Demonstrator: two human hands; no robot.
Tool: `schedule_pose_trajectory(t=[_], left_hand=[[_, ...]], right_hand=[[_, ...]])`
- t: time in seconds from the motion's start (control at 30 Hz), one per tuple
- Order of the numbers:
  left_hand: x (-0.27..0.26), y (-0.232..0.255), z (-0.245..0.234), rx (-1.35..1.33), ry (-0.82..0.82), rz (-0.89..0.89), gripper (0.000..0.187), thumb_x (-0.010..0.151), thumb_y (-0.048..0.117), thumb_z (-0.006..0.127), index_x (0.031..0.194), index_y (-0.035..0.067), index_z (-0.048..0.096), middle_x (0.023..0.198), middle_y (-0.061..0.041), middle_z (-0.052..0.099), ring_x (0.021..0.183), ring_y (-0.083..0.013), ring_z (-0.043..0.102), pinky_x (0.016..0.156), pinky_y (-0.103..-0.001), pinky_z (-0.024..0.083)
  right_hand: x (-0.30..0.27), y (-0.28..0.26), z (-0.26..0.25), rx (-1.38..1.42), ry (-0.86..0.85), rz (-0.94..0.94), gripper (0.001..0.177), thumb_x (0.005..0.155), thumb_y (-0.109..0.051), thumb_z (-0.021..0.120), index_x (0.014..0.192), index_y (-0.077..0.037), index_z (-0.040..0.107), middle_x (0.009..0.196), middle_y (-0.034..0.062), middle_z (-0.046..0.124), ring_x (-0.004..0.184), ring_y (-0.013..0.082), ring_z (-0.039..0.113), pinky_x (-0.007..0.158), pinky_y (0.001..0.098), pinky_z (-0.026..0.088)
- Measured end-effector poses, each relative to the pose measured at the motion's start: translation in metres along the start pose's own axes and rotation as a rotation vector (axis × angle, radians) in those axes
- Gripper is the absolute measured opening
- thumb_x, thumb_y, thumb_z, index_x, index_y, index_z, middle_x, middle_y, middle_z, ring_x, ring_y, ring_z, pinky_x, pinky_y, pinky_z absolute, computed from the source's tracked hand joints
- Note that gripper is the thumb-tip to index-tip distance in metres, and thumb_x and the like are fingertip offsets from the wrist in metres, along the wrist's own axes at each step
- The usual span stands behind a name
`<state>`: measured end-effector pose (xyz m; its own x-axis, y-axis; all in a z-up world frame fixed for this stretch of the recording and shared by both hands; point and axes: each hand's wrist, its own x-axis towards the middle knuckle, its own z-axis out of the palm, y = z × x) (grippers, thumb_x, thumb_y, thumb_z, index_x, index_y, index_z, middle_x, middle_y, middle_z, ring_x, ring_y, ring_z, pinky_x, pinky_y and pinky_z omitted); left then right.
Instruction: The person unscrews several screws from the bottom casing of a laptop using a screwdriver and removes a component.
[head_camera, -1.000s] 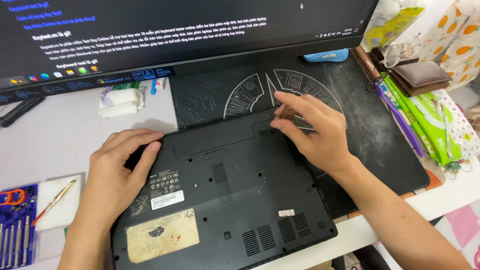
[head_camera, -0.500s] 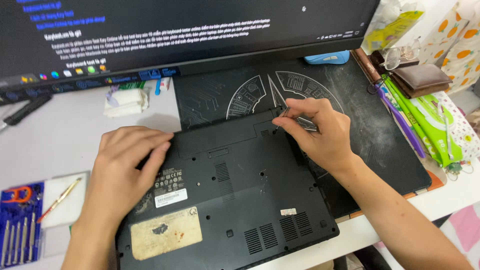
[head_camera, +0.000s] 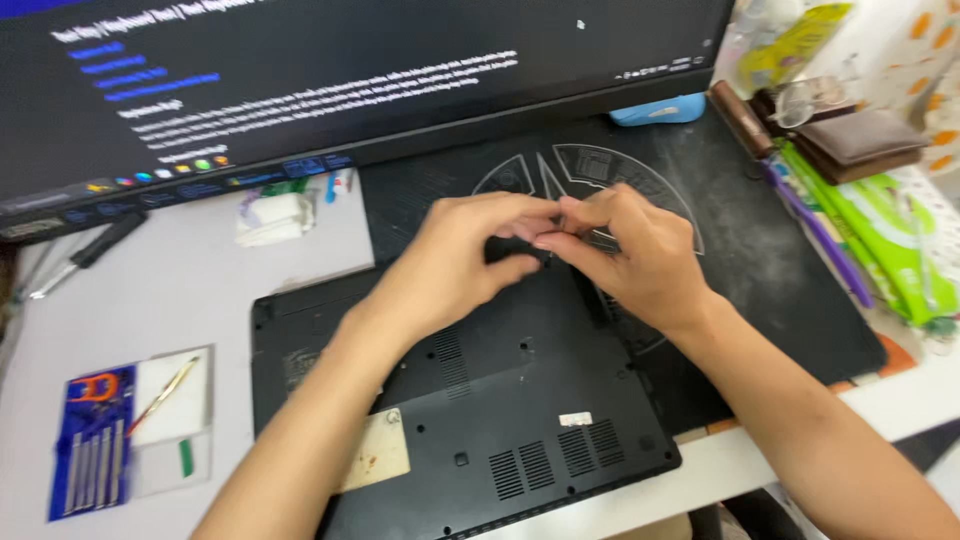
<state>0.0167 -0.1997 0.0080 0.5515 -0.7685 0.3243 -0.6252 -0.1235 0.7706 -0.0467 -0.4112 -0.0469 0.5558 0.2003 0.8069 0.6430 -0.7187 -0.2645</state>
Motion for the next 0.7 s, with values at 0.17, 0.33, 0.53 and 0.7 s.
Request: schedule_pose_trajectory(t=[0.17,0.33,0.53,0.7], left_hand=[[0.005,0.004,0.001,-0.091,-0.029,-0.116,0.047,0.082,0.006,0.083,0.126,0.015,0.067,0.109,-0.004,0.079,0.105,-0.0154,0.077,0.100,-0.028,0.062],[0.005,-0.013,0.008,-0.312,-0.021,-0.134,0.041,0.090,0.003,0.076,0.130,0.009,0.065,0.112,-0.007,0.078,0.105,-0.0130,0.075,0.097,-0.024,0.061],[0.003,-0.022,0.009,-0.378,-0.092,-0.058,0.036,0.098,0.011,0.069,0.134,0.010,0.062,0.110,-0.005,0.078,0.107,-0.0144,0.076,0.098,-0.028,0.060],[0.006,-0.039,0.028,-0.417,0.045,-0.114,0.017,0.088,0.010,0.080,0.104,0.009,0.074,0.096,-0.007,0.081,0.094,-0.0125,0.079,0.090,-0.023,0.063]], right_hand=[[-0.006,0.007,0.004,-0.006,-0.031,0.006,0.025,0.093,-0.012,0.086,0.099,-0.004,0.064,0.091,0.0029,0.073,0.087,0.0262,0.063,0.076,0.0290,0.054],[0.010,-0.003,0.000,0.064,-0.042,-0.098,0.021,0.094,-0.008,0.085,0.095,-0.002,0.065,0.087,0.0060,0.074,0.073,0.0183,0.065,0.085,0.0384,0.042],[0.010,-0.009,-0.003,-0.035,-0.049,-0.023,0.027,0.093,-0.002,0.095,0.100,-0.001,0.069,0.097,0.0046,0.076,0.085,0.0210,0.070,0.093,0.0405,0.039],[0.019,-0.012,-0.009,0.072,-0.007,0.002,0.021,0.098,0.002,0.086,0.094,0.001,0.065,0.099,0.0159,0.070,0.086,0.0297,0.062,0.084,0.0429,0.038]])
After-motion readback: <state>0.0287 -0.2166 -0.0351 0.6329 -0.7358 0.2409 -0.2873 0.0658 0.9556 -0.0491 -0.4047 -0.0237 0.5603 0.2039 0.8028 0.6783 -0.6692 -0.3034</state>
